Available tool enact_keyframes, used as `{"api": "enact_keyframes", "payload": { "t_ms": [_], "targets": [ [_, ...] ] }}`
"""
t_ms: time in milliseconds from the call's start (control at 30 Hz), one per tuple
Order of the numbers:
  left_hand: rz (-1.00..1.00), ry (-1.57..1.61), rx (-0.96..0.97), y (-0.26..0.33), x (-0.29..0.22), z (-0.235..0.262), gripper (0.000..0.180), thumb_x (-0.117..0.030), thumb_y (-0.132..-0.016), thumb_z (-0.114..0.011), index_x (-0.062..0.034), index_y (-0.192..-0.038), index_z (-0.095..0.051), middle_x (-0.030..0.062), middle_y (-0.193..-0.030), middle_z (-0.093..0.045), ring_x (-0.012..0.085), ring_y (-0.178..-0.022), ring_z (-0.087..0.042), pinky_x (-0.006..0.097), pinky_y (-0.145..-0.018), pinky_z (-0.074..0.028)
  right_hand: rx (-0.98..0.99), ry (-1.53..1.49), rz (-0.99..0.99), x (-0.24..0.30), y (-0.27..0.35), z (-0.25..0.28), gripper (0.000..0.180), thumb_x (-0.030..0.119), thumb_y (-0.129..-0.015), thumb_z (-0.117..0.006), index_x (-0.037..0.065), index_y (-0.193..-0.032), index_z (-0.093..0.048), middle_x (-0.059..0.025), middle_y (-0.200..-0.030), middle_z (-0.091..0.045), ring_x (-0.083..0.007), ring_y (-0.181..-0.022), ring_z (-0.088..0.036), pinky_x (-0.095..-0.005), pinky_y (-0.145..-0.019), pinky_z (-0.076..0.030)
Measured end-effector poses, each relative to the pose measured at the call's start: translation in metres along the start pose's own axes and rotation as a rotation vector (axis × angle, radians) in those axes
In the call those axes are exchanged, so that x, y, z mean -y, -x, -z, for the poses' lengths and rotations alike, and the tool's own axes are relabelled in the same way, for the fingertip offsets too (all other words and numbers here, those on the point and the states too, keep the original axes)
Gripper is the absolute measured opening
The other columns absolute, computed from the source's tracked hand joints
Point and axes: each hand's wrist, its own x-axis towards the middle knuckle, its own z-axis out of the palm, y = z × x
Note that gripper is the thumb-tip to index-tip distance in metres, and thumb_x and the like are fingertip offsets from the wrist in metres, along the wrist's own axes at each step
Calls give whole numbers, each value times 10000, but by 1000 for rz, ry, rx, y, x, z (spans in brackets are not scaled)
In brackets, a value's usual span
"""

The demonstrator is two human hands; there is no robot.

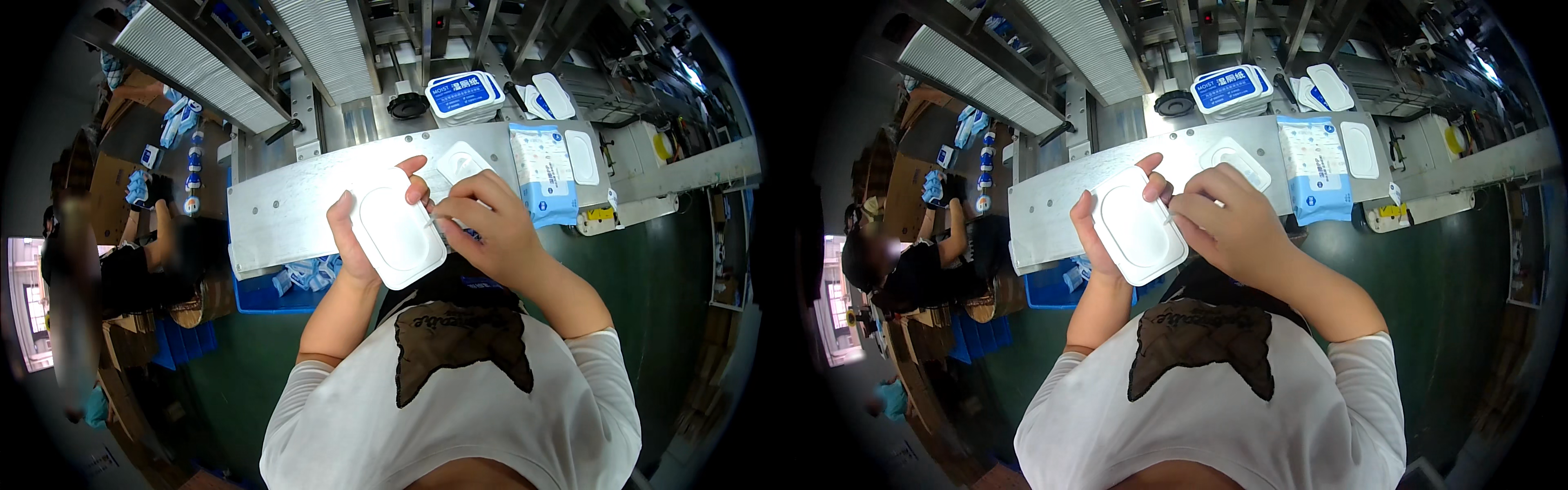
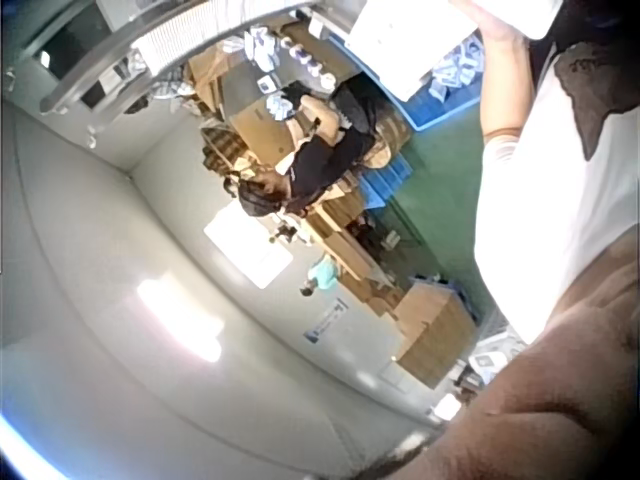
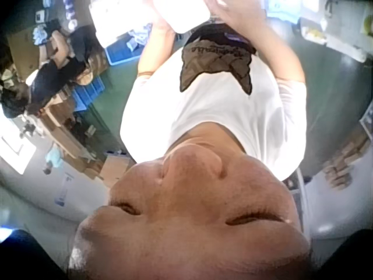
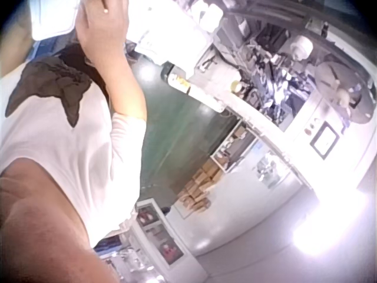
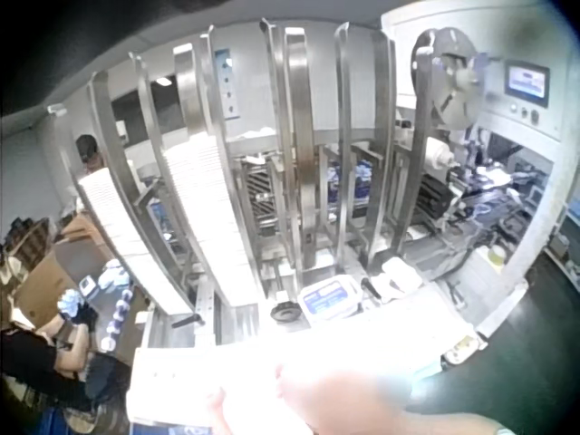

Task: The person assembles white plastic containers by hand, placing lids onto bases and pressing them together. They handle the containers individually, turning them over to inspect the fit and then placing them into a blue bin.

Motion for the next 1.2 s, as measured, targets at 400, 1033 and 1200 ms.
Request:
{"api": "enact_keyframes", "payload": {
  "t_ms": [400,1033,1200],
  "targets": [
    [8,-25,18,-2,0,1,909,-627,-831,-377,102,-1373,-347,64,-947,-479,207,-910,-443,297,-826,-420,15,-58,37,4,-2,5,199,-6,-717,-708,71,-876,-616,-42,-868,-565,-242,-790,-567,-340,-656,-477],
    [104,47,-3,-1,4,-8,904,-626,-786,-376,48,-1389,-365,110,-976,-542,248,-873,-533,393,-706,-487,-107,-16,-7,-8,-15,13,188,-16,-719,-694,55,-887,-648,-66,-857,-578,-255,-779,-566,-338,-658,-461],
    [141,-163,-40,3,1,-15,908,-622,-795,-353,44,-1413,-343,136,-955,-573,281,-753,-595,381,-714,-499,-86,-37,8,-8,-26,2,143,41,-751,-681,46,-889,-646,-79,-856,-576,-258,-791,-565,-349,-671,-469]
  ]
}}
